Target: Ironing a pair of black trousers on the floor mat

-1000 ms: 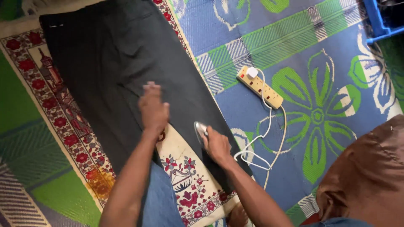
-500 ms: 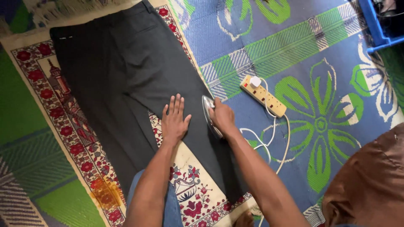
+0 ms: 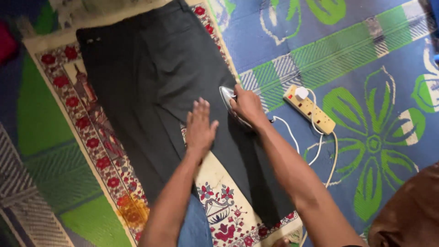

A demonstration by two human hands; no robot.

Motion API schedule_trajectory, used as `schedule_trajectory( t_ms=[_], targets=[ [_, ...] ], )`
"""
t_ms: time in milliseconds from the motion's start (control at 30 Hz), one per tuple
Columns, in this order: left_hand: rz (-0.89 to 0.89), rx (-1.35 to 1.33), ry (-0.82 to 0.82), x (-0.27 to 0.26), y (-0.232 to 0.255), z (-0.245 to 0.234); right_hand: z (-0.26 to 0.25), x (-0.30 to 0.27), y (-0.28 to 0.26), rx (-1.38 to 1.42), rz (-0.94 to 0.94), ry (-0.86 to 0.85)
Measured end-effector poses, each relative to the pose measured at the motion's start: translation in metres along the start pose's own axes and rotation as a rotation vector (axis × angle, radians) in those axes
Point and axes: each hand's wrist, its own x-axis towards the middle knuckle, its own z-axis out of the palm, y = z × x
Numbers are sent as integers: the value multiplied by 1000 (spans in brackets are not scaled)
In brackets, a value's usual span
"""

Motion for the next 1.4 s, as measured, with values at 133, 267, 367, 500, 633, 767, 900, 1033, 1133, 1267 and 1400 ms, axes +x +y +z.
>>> schedule_trajectory(
  t_ms=[133, 267, 367, 500, 633, 767, 900, 1033, 1133, 1267, 1400],
  targets=[
    [-121, 163, 105, 24, -51, -23, 8, 20, -7, -37, -115, -56],
    [-160, 232, 149, 39, -88, -47, 19, 68, -10, -31, 8, 53],
    [-110, 220, 101, 41, -103, -56, 5, 76, -28, 11, -109, 66],
    [-89, 160, 87, 32, -105, -64, 9, 87, -44, -72, -238, -137],
    [-109, 178, 106, 33, -106, -64, 20, 118, -46, -41, -151, 42],
    [-108, 219, 106, 30, -111, -59, 12, 130, -64, -31, -309, -79],
    [-146, 163, 66, 34, -106, -69, 25, 144, -69, -34, -196, 32],
    [-151, 167, 45, 38, -107, -68, 21, 163, -81, -52, -223, 49],
    [-165, 154, 28, 34, -107, -65, 27, 175, -75, -41, -222, 40],
    [-174, 151, 11, 37, -109, -66, 15, 195, -93, -28, -83, 106],
    [-161, 162, 24, 33, -110, -62, 14, 194, -104, -44, -219, -39]
  ],
)
